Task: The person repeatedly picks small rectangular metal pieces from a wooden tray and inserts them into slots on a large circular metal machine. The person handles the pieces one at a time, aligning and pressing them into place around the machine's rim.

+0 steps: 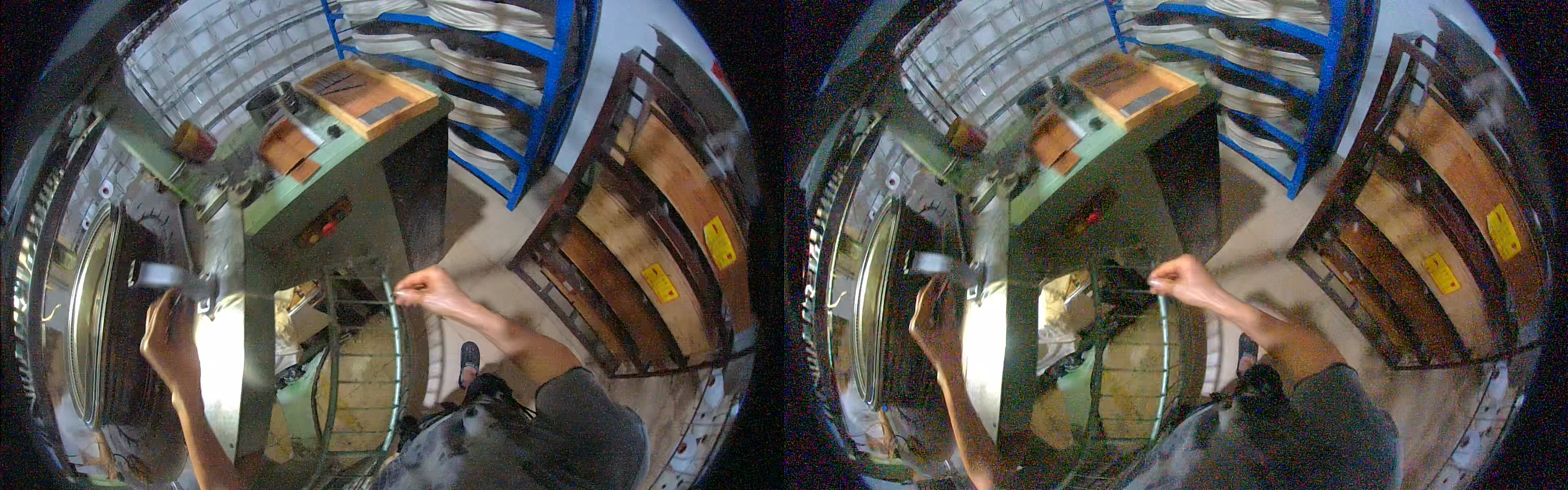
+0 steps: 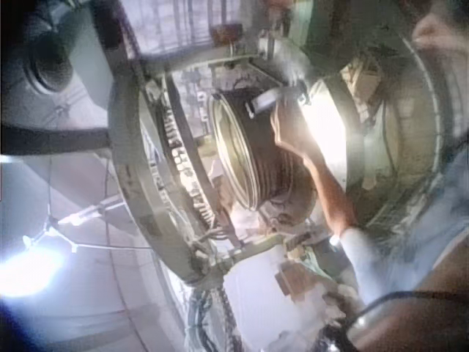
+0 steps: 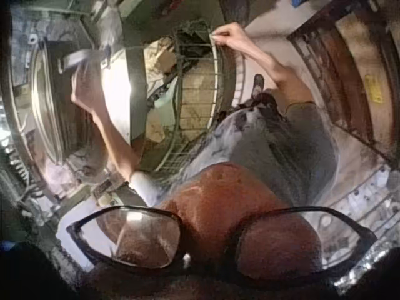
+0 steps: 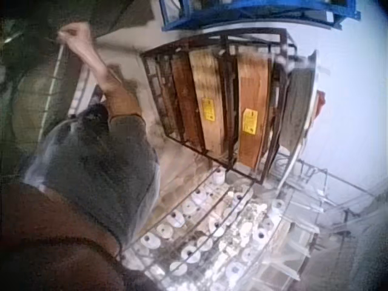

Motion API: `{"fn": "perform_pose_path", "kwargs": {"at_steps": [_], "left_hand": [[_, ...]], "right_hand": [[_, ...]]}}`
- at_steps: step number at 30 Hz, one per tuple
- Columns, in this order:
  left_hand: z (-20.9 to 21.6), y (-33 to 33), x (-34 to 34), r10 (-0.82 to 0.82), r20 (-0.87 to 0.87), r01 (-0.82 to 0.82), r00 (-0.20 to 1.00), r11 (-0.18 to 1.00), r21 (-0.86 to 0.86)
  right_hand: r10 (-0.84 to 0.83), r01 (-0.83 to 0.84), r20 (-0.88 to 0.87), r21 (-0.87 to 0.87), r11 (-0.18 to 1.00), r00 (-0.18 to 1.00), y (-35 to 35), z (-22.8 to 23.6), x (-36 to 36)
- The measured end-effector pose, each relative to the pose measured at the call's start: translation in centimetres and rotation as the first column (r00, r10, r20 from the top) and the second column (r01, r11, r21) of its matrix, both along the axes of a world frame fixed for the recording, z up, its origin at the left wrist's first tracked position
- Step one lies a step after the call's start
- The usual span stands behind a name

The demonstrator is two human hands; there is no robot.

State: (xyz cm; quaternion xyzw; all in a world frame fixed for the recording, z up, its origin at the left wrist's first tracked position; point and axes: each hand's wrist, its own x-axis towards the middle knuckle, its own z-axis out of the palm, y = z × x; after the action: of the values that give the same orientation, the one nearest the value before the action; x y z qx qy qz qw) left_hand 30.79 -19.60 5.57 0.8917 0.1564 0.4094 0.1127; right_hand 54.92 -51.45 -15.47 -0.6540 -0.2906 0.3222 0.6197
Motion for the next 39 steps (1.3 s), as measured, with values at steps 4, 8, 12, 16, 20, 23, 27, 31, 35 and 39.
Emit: {"fn": "perform_pose_path", "kwargs": {"at_steps": [4, 8, 12, 16, 20, 23, 27, 31, 35, 39], "left_hand": [[0.7, -5.2, 15.2, -0.215, -0.109, 0.225, 0.971, 0.969, 0.099], [0.8, -7.2, 28.9, -0.352, -0.209, 0.388, 0.912, 0.905, 0.173], [1.5, -4.4, 42.7, -0.367, -0.349, 0.454, 0.862, 0.866, 0.209], [0.4, 1.3, 54.0, -0.394, -0.474, 0.543, 0.787, 0.808, 0.231], [-3.7, 6.7, 62.1, -0.321, -0.485, 0.484, 0.814, 0.835, 0.260], [-4.6, 10.3, 64.6, -0.339, -0.401, 0.448, 0.851, 0.866, 0.220], [-4.7, 12.3, 65.5, -0.293, -0.370, 0.375, 0.881, 0.911, 0.170], [-5.2, 12.7, 64.9, -0.266, -0.279, 0.300, 0.923, 0.950, 0.087], [-5.5, 12.4, 62.8, -0.266, -0.209, 0.279, 0.941, 0.960, 0.033], [-4.2, 10.4, 60.9, -0.215, -0.243, 0.217, 0.946, 0.976, -0.016]], "right_hand": [[-0.159, 0.159, -0.038, 0.019, 0.987, 0.987, -6.9, -2.7, 8.0], [-0.230, 0.233, 0.073, -0.037, 0.972, 0.971, -11.4, -1.4, 14.6], [-0.253, 0.265, 0.129, -0.085, 0.960, 0.959, -12.3, 1.2, 19.4], [-0.257, 0.271, 0.228, -0.031, 0.962, 0.939, -9.7, 4.6, 22.8], [-0.271, 0.229, 0.482, 0.146, 0.962, 0.833, -3.5, 10.3, 27.7], [-0.158, 0.048, 0.893, 0.152, 0.987, 0.422, 5.2, 15.2, 34.9], [0.027, 0.138, 0.970, -0.062, 0.989, 0.242, 19.8, 17.4, 44.8], [0.300, 0.142, 0.930, -0.333, 0.932, 0.214, 25.4, 16.0, 49.3], [0.317, 0.061, 0.942, -0.325, 0.944, 0.112, 26.5, 15.4, 49.6], [0.419, 0.203, 0.908, -0.415, 0.887, 0.025, 27.0, 15.3, 49.4]]}}
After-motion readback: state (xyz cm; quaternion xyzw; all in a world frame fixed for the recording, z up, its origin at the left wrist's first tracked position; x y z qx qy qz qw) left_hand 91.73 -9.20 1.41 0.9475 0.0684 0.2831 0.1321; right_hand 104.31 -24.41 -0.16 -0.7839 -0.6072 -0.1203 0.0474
